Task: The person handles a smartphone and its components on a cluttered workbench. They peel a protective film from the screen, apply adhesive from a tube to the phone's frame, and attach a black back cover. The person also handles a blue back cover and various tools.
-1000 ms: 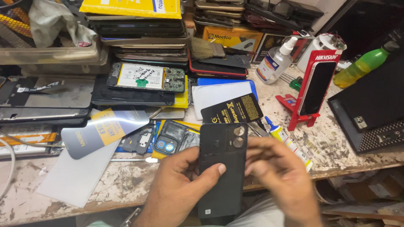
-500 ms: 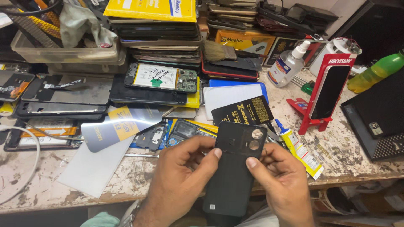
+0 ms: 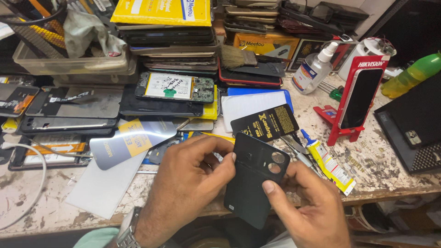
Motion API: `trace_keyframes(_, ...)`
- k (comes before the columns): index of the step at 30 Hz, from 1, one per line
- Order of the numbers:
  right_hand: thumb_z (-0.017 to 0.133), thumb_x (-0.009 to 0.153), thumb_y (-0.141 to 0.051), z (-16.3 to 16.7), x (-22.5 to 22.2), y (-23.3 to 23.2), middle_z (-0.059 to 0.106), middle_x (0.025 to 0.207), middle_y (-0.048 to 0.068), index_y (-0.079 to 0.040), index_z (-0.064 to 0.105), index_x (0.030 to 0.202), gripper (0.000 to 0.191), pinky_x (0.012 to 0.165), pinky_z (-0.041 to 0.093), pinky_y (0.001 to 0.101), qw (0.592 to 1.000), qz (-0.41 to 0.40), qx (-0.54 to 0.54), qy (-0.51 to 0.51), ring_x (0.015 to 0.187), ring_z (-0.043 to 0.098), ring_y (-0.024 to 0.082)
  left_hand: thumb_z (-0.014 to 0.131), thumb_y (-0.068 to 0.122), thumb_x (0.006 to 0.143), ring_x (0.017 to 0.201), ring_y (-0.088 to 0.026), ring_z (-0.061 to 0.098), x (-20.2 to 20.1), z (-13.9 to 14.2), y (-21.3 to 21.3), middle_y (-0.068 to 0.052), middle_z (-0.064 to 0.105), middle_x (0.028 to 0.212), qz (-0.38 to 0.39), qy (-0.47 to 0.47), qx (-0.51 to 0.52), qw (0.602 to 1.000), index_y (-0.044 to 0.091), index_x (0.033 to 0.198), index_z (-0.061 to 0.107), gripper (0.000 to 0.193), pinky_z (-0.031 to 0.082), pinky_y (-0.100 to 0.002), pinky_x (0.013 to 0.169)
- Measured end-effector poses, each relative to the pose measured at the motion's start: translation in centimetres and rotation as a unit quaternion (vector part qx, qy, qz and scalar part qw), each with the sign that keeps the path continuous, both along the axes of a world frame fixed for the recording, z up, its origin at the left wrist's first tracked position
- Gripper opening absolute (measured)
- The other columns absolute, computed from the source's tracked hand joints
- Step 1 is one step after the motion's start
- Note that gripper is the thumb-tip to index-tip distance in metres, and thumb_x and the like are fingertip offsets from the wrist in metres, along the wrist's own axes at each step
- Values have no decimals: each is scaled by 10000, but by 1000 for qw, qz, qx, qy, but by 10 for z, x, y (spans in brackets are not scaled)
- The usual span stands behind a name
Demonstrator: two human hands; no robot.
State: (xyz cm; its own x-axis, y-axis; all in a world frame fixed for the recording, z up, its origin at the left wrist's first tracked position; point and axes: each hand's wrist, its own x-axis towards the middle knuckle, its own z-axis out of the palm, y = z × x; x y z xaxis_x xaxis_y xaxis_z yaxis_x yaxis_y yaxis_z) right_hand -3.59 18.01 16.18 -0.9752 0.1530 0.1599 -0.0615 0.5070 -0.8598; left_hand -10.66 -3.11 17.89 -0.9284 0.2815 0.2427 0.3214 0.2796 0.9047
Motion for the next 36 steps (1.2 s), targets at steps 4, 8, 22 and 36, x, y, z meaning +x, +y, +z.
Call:
trace_keyframes(4, 726, 862, -57, 4, 1, -1, 752, 796, 44, 4, 695, 943, 106, 694, 591, 248, 999, 24, 19, 32, 769, 724, 71, 720, 180, 838, 625, -182, 737, 0, 0, 2, -86, 744, 780, 11, 31, -16, 999, 25, 910, 753, 174, 579, -311, 568)
trace_keyframes(8, 753, 881, -86, -1, 3, -3, 735, 822, 41, -7, 687, 959, 130, 683, 589, 246, 996, 19, 69, 56, 750, 761, 67, 726, 146, 831, 662, -197, 728, 0, -5, 4, -87, 730, 771, 27, 102, -32, 994, 24, 874, 733, 129, 570, -323, 599)
trace_keyframes(22, 676, 915, 19, -15, -8, 24, 746, 950, 99, 36, 660, 1079, 166, 766, 537, 237, 985, -29, -170, 15, 861, 687, 112, 668, 107, 866, 635, -154, 705, -3, -19, -8, -52, 685, 765, 55, 60, 56, 995, 5, 854, 656, 104, 539, -291, 576)
trace_keyframes(36, 712, 897, -6, -14, -8, 8, 707, 887, 43, 12, 673, 1009, 120, 719, 549, 226, 994, 13, -109, 22, 826, 653, 70, 670, 162, 927, 708, -209, 687, -10, -6, 10, -87, 661, 819, -19, 112, -34, 993, 15, 960, 673, 151, 537, -348, 623)
